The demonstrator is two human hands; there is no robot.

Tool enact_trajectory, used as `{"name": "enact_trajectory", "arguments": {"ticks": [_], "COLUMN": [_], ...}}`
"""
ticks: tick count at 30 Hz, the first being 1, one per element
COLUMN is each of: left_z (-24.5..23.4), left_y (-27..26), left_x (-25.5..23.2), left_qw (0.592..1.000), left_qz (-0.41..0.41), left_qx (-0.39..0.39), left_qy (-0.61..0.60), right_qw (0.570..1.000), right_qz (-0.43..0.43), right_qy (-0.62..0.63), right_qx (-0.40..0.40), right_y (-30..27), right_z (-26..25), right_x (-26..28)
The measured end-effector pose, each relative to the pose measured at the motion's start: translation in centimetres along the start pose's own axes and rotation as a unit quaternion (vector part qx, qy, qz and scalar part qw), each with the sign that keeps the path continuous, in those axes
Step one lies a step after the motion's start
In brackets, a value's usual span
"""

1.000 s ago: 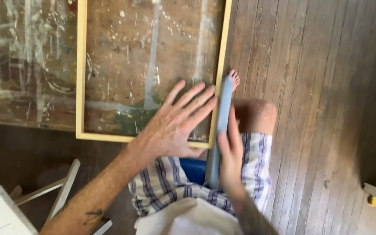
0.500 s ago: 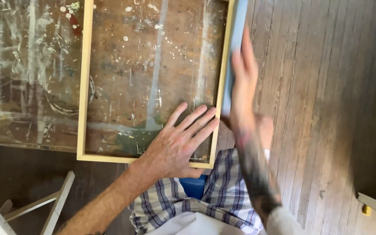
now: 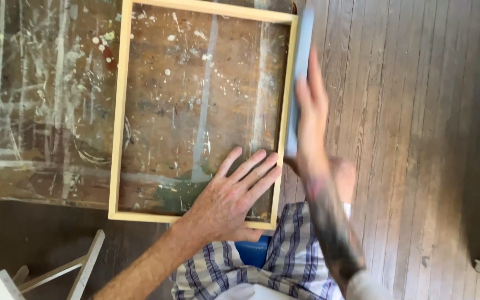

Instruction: Sanding the edges and surfaces of a wooden frame using a sanding block to smooth the wood.

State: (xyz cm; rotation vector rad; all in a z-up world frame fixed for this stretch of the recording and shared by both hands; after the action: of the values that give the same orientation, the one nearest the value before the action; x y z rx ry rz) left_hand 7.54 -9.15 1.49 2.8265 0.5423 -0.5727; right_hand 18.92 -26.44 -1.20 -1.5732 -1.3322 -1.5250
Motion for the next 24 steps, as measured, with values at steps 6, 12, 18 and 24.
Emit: {"name": "enact_trajectory", "arguments": {"ticks": [6, 12, 18, 24], "left_z": [0.2, -0.8, 0.6, 1.3], "left_y": [-0.2, 0.5, 0.4, 0.2], "left_x": [-0.4, -0.4, -0.6, -0.4], "left_qw": [1.000, 1.000, 0.999, 0.998], "left_qz": [0.003, 0.000, -0.004, -0.012], "left_qx": [0.025, 0.007, 0.041, 0.060], "left_qy": [0.000, -0.013, -0.014, 0.004], "right_qw": [0.999, 0.999, 0.993, 0.991], "right_qz": [0.014, 0.004, 0.087, -0.017], "right_qy": [0.020, 0.018, -0.048, 0.102], "right_qx": [-0.030, -0.040, -0.062, -0.084], "right_y": [4.7, 0.9, -0.4, 5.5], "right_z": [-0.4, -0.7, -1.4, -1.3], "right_x": [-5.0, -0.1, -2.1, -3.4]}}
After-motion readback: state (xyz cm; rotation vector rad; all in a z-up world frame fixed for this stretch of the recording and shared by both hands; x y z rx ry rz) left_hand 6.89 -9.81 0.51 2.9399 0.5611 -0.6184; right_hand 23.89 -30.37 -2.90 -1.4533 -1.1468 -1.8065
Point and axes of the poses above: each hand's wrist, its own y-axis towards the middle knuckle, its own z-axis out of the palm, x = y × z, the point moved 9 cm from there along y, towards the middle knuckle, and after that the axes turned 8 degrees about -y, right-handed, at the moved point
